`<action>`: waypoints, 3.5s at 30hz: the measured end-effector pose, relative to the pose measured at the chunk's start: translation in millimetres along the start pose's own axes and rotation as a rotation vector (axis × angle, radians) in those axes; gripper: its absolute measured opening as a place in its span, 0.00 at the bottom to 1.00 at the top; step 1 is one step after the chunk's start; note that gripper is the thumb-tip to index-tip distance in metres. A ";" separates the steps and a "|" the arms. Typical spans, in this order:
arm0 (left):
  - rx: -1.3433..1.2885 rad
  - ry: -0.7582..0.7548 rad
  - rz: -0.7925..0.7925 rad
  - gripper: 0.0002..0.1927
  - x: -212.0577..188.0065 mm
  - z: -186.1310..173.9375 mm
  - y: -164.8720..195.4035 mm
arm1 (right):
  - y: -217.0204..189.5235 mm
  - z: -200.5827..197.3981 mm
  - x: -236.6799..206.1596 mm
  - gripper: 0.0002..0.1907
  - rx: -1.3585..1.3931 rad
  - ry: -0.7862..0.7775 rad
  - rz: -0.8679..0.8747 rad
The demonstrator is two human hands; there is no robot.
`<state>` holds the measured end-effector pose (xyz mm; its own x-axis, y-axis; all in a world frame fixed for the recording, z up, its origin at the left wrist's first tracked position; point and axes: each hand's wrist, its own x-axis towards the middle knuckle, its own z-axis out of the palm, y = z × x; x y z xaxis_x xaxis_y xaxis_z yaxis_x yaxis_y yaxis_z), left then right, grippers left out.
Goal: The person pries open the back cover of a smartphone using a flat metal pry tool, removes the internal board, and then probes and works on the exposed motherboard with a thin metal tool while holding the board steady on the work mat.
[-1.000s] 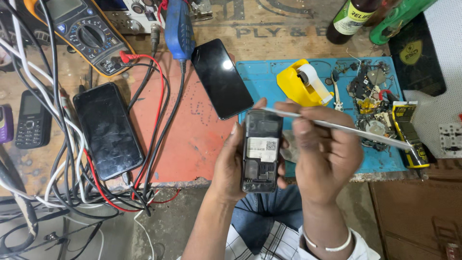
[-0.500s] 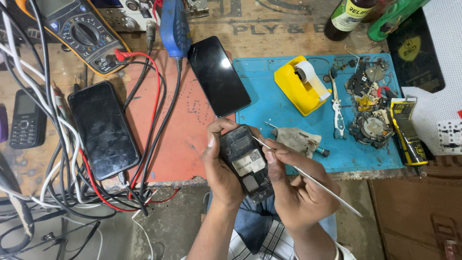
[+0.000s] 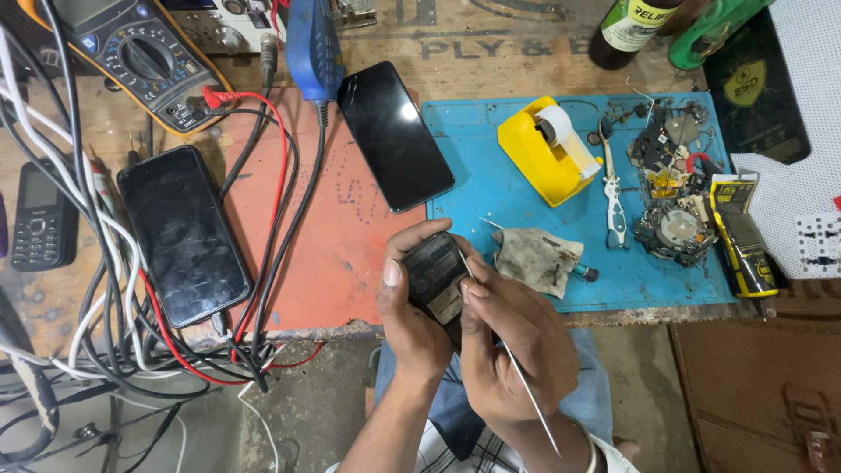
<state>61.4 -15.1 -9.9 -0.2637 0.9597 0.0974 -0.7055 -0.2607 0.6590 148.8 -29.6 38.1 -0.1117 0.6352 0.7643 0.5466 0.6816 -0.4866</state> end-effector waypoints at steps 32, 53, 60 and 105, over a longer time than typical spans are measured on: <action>-0.314 0.047 0.014 0.36 4.3 8.9 11.3 | 32.3 -34.8 -41.1 0.10 0.453 0.055 0.499; -0.370 0.074 0.067 0.35 4.7 3.8 8.9 | 42.9 -47.9 -40.8 0.16 0.865 0.098 0.611; -0.532 0.071 -0.020 0.36 10.4 -0.5 12.0 | 45.7 -68.2 -34.5 0.26 0.613 0.040 0.678; -0.326 0.024 -0.157 0.40 25.7 5.1 6.2 | 45.6 -45.7 18.3 0.22 0.176 -0.661 -0.096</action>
<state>53.6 8.5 0.5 -0.1476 0.9890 -0.0063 -0.9103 -0.1333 0.3920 209.6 -3.5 49.2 -0.6658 0.6192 0.4162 0.3721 0.7591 -0.5342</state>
